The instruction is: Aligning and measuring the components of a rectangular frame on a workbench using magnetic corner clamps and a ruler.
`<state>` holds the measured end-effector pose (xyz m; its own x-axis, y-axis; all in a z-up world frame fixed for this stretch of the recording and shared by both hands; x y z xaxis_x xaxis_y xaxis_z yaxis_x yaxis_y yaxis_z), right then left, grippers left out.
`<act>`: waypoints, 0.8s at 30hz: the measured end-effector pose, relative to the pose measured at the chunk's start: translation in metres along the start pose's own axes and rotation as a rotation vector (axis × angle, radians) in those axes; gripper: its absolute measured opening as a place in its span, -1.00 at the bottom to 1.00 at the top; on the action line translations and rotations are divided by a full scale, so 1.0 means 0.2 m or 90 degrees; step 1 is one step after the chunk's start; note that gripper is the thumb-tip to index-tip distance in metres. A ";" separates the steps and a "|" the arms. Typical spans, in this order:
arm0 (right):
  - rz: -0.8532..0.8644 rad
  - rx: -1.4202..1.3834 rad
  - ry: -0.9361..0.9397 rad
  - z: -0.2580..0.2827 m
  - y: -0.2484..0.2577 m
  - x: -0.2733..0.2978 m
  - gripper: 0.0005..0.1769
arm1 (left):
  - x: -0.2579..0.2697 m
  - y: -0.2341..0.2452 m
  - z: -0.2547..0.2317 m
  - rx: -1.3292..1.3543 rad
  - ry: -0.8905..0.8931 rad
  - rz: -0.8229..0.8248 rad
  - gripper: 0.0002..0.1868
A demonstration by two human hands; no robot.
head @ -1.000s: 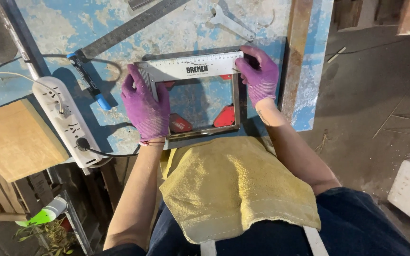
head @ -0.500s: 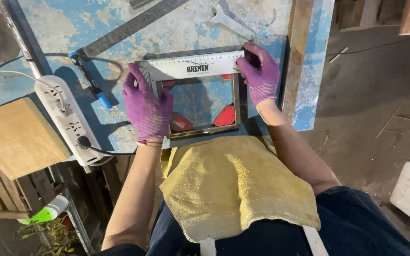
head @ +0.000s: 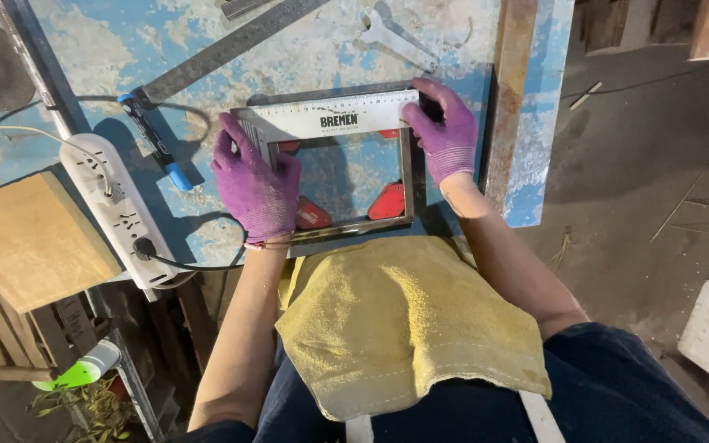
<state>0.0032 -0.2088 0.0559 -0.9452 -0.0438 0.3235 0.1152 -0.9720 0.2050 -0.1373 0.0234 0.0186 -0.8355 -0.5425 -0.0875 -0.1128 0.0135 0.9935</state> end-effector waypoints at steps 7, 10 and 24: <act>0.011 -0.036 0.026 0.00 0.03 0.03 -0.67 | -0.04 0.10 0.03 0.189 0.042 0.037 -0.28; 0.067 -0.098 0.146 0.03 0.06 0.11 -0.72 | 0.02 0.14 0.07 0.327 -0.015 -0.050 -0.25; 0.542 0.418 -0.091 -0.07 0.35 0.17 0.18 | 0.27 0.35 -0.14 0.390 -0.082 0.129 -0.54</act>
<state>-0.0253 -0.2810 0.0687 -0.4383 -0.5763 0.6897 0.8977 -0.3200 0.3030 -0.1746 -0.0277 0.0853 -0.9257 -0.3748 0.0515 -0.2007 0.6018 0.7730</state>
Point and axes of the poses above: each hand's wrist, its own x-axis away from the middle knuckle, its own y-axis out of the back of the hand, z = x × y, the point moved 2 cm from there along -x, towards the middle knuckle, and after that the axes turned 12 degrees about -x, right-handed, at the moved point
